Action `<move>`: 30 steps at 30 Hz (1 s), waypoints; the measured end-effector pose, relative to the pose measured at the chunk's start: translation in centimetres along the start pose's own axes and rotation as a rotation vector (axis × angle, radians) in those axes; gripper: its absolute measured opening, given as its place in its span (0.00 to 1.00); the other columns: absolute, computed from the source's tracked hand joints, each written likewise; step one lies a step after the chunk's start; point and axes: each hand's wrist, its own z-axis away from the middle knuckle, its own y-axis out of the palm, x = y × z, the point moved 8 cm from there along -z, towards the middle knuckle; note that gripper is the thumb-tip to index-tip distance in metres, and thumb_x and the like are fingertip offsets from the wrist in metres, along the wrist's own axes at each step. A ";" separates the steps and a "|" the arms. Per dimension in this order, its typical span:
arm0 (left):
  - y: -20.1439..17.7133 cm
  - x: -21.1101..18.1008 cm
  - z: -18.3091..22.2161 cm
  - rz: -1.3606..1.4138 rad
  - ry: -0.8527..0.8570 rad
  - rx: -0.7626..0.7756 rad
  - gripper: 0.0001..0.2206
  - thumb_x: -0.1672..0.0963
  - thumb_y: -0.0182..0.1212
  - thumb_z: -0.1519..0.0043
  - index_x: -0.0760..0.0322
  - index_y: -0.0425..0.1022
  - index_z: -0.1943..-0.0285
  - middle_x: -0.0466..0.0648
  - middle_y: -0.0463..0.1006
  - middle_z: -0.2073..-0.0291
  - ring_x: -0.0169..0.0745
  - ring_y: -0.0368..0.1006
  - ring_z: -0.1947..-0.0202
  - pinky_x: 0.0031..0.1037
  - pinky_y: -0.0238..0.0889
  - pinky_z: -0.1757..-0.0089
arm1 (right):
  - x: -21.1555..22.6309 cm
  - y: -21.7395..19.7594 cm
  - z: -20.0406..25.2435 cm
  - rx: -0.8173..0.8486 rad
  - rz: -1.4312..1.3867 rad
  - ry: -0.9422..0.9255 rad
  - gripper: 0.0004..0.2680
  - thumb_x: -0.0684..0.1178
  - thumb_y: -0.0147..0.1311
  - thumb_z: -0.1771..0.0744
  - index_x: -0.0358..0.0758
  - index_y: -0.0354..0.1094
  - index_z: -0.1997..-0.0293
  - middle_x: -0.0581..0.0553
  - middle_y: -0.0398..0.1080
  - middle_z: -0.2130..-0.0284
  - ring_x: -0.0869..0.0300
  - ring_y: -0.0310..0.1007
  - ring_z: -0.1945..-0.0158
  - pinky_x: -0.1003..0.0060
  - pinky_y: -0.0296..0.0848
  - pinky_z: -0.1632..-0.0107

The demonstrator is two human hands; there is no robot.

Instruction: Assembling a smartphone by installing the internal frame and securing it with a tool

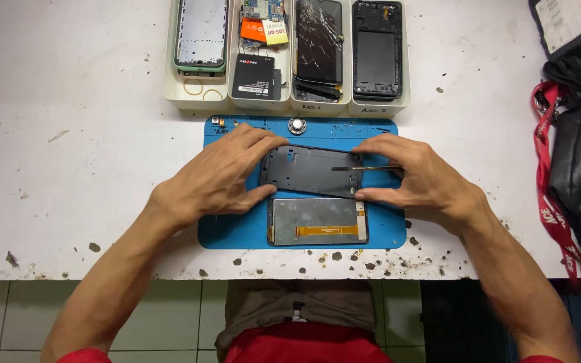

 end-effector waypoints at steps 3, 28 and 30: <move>0.1 0.9 0.4 0.116 -0.031 -0.024 0.37 0.50 0.76 0.50 0.65 0.68 0.32 0.56 0.76 0.48 0.53 0.71 0.46 0.39 0.66 0.46 | 0.2 -0.1 0.1 -0.008 -0.002 0.000 0.22 0.47 0.71 0.40 0.35 0.71 0.42 0.35 0.75 0.50 0.40 0.78 0.49 0.46 0.77 0.47; 0.5 3.3 0.7 0.216 -0.153 0.004 0.31 0.45 0.77 0.49 0.71 0.78 0.44 0.58 0.74 0.49 0.58 0.68 0.41 0.48 0.64 0.40 | 3.7 3.8 -6.6 -0.080 0.292 -0.145 0.06 0.42 0.55 0.32 0.46 0.79 0.56 0.48 0.76 0.63 0.53 0.76 0.73 0.61 0.75 0.70; 0.6 3.4 0.6 0.219 -0.140 0.002 0.31 0.45 0.77 0.49 0.71 0.78 0.45 0.57 0.74 0.49 0.57 0.68 0.41 0.48 0.64 0.41 | 3.4 4.1 -6.5 -0.081 0.311 -0.137 0.06 0.43 0.55 0.31 0.47 0.79 0.56 0.49 0.76 0.62 0.54 0.76 0.73 0.61 0.75 0.70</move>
